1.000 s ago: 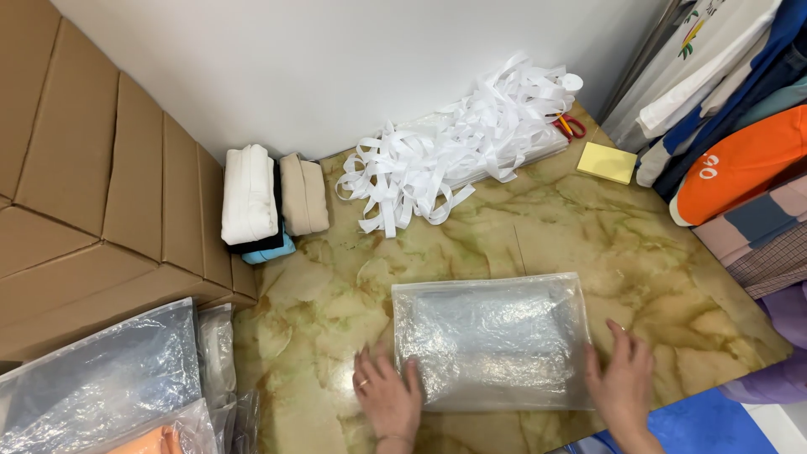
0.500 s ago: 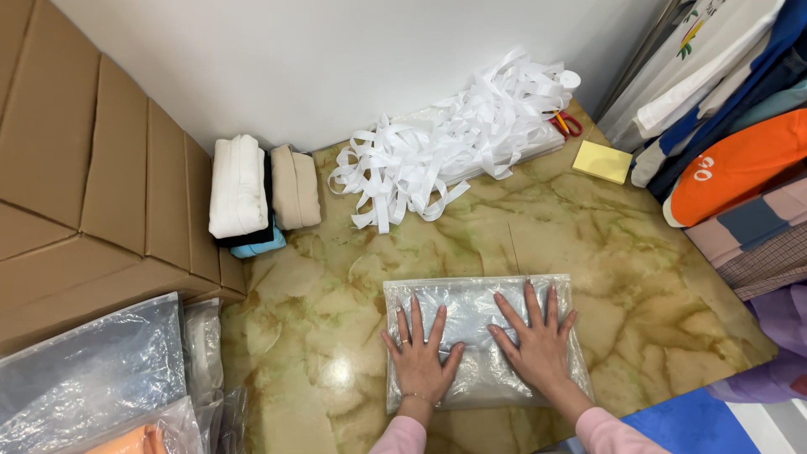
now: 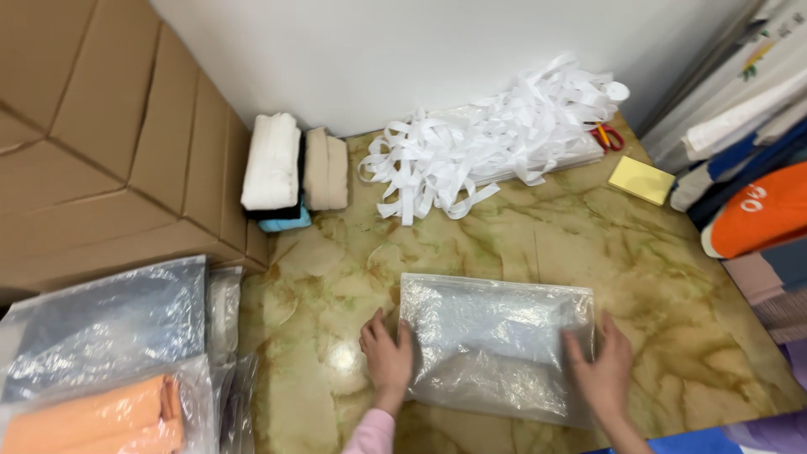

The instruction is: The person places folded clothes into clear plastic bags on a marble-patterned table. They handle several items, including an orange garment, a grey garment, and a beige garment, placing each into a bag and smoothing the plastic. The person also handles a pile of white ribbons and a stack of empty bags.

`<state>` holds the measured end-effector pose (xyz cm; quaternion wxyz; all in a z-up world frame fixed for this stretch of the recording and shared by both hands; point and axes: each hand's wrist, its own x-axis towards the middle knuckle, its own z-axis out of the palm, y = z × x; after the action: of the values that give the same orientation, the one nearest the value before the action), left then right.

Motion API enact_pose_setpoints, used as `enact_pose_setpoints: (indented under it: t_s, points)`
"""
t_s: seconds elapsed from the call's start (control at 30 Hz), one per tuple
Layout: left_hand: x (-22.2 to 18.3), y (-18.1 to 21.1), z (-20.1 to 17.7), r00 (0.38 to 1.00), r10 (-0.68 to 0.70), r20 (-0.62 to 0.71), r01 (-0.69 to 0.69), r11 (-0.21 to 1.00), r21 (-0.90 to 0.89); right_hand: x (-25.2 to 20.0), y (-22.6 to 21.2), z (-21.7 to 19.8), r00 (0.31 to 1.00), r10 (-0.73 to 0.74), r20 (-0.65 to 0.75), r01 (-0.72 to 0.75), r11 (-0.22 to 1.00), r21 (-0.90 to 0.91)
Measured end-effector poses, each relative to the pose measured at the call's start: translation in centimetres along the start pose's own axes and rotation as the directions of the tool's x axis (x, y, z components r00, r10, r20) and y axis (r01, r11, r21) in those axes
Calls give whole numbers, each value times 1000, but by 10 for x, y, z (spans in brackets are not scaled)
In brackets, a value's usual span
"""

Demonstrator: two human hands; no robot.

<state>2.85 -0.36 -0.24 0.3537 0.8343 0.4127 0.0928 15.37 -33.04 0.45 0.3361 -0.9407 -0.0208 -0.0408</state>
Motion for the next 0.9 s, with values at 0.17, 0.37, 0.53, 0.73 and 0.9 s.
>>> enact_pose_setpoints:
  t_s: [0.17, 0.37, 0.53, 0.73, 0.9]
  points:
    - [41, -34, 14, 917, -335, 216, 388, 876, -286, 33, 58, -1, 897, 366, 248, -410, 898, 158]
    - [55, -53, 31, 880, -366, 302, 428, 888, -170, 63, 94, 16, 795, 367, 483, -536, 798, 276]
    - [43, -91, 56, 955, -243, 173, 295, 852, -433, 71, 101, 31, 838, 305, 453, -485, 797, 361]
    - [-22, -85, -82, 984, -133, -121, 77, 920, -385, 30, 18, 64, 845, 156, 511, -415, 795, 443]
    - [-65, -125, -229, 903, -58, -426, -118, 919, -375, 13, -84, 119, 781, -68, 621, -310, 821, 480]
